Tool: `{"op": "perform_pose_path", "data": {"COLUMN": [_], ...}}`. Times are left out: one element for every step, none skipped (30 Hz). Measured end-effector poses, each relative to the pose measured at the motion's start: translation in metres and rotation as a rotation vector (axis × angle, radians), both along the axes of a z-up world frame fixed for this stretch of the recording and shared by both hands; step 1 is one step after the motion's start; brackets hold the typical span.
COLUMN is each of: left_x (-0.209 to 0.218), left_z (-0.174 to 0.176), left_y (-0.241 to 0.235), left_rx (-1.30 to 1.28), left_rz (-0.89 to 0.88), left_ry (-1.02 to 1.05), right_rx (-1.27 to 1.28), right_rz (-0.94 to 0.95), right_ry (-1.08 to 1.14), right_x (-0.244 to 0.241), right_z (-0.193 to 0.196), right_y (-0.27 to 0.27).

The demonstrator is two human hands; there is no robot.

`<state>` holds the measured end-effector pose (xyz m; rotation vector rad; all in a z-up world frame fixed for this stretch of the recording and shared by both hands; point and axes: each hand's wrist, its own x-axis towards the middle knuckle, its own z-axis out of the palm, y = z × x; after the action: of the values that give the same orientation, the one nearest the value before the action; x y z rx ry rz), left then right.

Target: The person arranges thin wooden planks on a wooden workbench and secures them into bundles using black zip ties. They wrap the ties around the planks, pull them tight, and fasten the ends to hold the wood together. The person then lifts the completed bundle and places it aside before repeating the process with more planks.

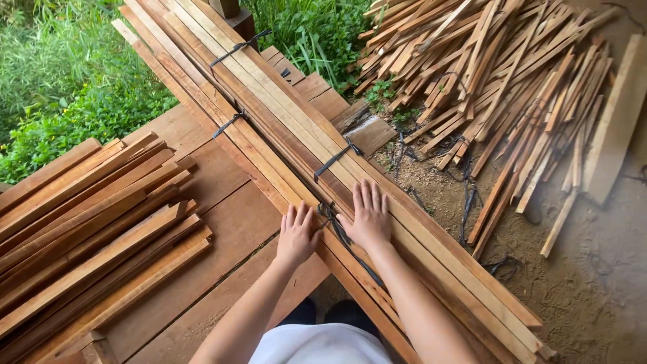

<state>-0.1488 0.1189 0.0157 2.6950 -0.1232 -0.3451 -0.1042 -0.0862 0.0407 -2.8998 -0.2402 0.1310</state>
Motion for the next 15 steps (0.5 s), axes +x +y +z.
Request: {"op": "perform_pose_path", "data": {"left_x": [-0.007, -0.015, -0.024, -0.035, -0.045, -0.05, -0.055, -0.066, -0.078, -0.086, -0.093, -0.102, -0.127, -0.136, -0.145], "left_z": [-0.005, -0.011, -0.017, -0.016, -0.014, -0.012, -0.011, -0.012, -0.014, -0.008, -0.004, 0.0, 0.006, 0.017, 0.03], "left_y": [0.0, 0.002, 0.005, 0.007, 0.009, 0.011, 0.011, 0.013, 0.015, 0.015, 0.016, 0.017, 0.017, 0.022, 0.028], "left_rx": [-0.002, 0.01, 0.023, 0.023, -0.01, -0.043, -0.042, -0.065, -0.087, -0.089, -0.081, -0.075, -0.079, -0.102, -0.124], "left_rz": [-0.004, -0.014, -0.024, -0.015, -0.006, -0.004, -0.001, -0.011, -0.021, -0.022, -0.045, -0.06, -0.054, -0.047, -0.041], "left_ry": [-0.011, 0.001, 0.013, 0.01, -0.035, -0.089, -0.099, -0.134, -0.168, -0.154, -0.253, -0.35, -0.333, -0.366, -0.398], "right_rx": [-0.002, 0.006, 0.014, 0.014, 0.055, 0.095, 0.096, 0.147, 0.197, 0.195, 0.243, 0.288, 0.283, 0.328, 0.374], "right_rz": [-0.004, -0.015, -0.026, -0.017, -0.022, -0.031, -0.027, -0.038, -0.049, -0.052, -0.05, -0.041, -0.039, -0.021, -0.003], "right_ry": [-0.011, -0.026, -0.041, -0.044, -0.052, -0.068, -0.079, -0.106, -0.132, -0.119, -0.133, -0.144, -0.127, -0.131, -0.135], "right_x": [-0.009, -0.018, -0.028, -0.039, -0.049, -0.055, -0.061, -0.075, -0.089, -0.101, -0.112, -0.124, -0.148, -0.156, -0.163], "right_z": [0.0, -0.001, -0.002, -0.005, -0.009, -0.011, -0.015, -0.021, -0.028, -0.026, -0.025, -0.025, -0.024, -0.02, -0.014], "right_y": [-0.001, 0.0, 0.001, 0.002, 0.003, 0.003, 0.004, 0.007, 0.009, 0.013, 0.017, 0.021, 0.024, 0.032, 0.041]}}
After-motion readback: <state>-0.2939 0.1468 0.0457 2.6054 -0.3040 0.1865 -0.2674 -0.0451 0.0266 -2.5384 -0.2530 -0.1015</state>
